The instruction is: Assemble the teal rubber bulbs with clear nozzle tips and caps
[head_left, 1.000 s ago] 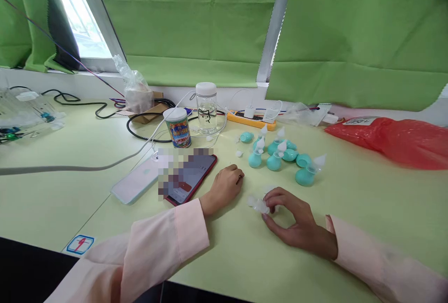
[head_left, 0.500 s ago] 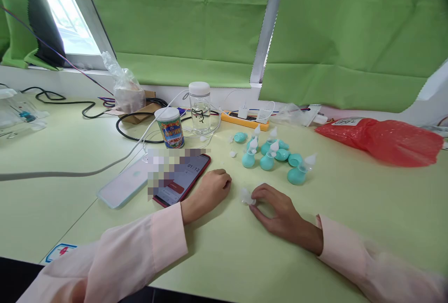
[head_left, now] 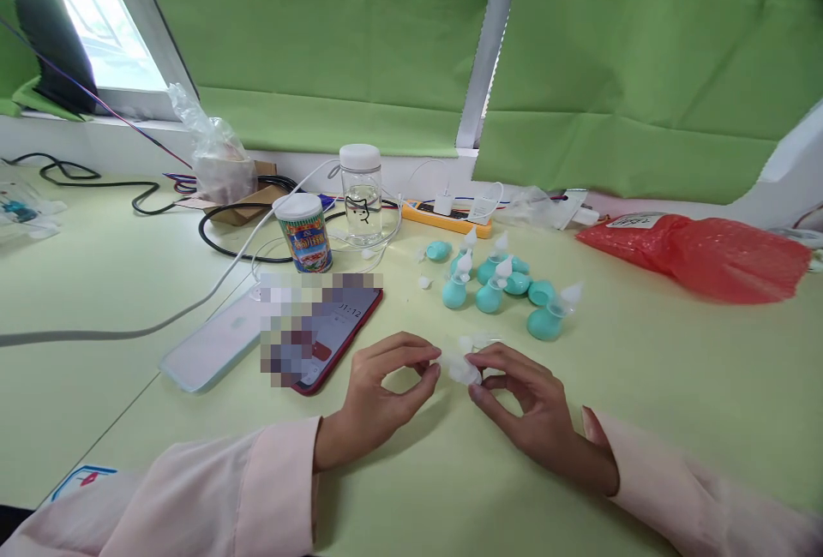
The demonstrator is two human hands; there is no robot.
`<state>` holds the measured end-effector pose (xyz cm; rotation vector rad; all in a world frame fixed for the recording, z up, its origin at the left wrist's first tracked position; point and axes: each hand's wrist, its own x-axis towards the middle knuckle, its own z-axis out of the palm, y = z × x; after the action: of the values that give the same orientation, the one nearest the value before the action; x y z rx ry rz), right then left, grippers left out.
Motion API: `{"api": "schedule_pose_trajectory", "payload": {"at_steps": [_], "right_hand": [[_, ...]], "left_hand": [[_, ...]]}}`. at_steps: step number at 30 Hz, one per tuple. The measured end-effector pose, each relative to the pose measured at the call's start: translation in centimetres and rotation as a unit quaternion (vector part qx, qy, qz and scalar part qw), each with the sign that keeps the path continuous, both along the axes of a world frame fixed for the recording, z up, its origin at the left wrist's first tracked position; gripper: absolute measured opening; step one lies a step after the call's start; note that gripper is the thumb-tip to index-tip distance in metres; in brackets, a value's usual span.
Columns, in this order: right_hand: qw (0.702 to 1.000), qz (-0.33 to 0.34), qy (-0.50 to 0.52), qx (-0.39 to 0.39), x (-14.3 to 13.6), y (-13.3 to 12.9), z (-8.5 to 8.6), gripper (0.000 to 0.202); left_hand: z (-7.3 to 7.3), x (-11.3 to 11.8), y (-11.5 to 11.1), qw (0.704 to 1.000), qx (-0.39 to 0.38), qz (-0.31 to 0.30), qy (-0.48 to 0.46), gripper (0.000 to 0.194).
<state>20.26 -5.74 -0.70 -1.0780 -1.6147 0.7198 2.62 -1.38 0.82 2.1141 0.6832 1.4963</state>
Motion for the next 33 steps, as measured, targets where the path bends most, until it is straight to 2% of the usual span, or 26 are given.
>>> {"api": "schedule_pose_trajectory", "payload": {"at_steps": [3, 5, 8, 10, 13, 18, 23, 28, 33], "right_hand": [[0.991, -0.002, 0.106, -0.087, -0.2, 0.0, 0.2, 0.017], [0.968, 0.01, 0.169, -0.188, -0.5, -0.3, 0.6, 0.018], [0.901, 0.04, 0.245, -0.357, -1.0, -1.1, 1.1, 0.021], [0.858, 0.069, 0.291, -0.417, -1.1, -1.3, 1.2, 0.021], [0.836, 0.106, 0.327, -0.428, -1.0, -0.9, 1.2, 0.019], [0.829, 0.121, 0.325, -0.438, -0.7, 0.1, 1.1, 0.02], [0.827, 0.125, 0.313, -0.449, -0.7, 0.1, 1.1, 0.02], [0.832, 0.143, 0.305, -0.441, -0.5, 0.2, 0.7, 0.018], [0.826, 0.158, 0.303, -0.448, -0.5, 0.3, 0.3, 0.017]], "left_hand": [[0.1, -0.2, -0.2, 0.999, 0.03, -0.023, -0.003, 0.018], [0.2, -0.3, -0.3, 0.996, 0.07, -0.05, 0.003, 0.023], [0.4, -0.4, -0.5, 0.992, 0.099, -0.071, 0.015, 0.026], [0.5, -0.3, -0.6, 0.993, 0.091, -0.076, 0.018, 0.024], [0.4, -0.1, -0.6, 0.994, 0.061, -0.084, 0.029, 0.019], [0.1, 0.1, -0.4, 0.996, -0.004, -0.076, 0.045, 0.008], [0.2, 0.1, -0.4, 0.996, -0.036, -0.058, 0.05, 0.009], [0.2, 0.1, -0.3, 0.997, -0.034, -0.056, 0.05, 0.007], [0.1, 0.1, -0.1, 0.996, 0.009, -0.058, 0.061, 0.005]]}}
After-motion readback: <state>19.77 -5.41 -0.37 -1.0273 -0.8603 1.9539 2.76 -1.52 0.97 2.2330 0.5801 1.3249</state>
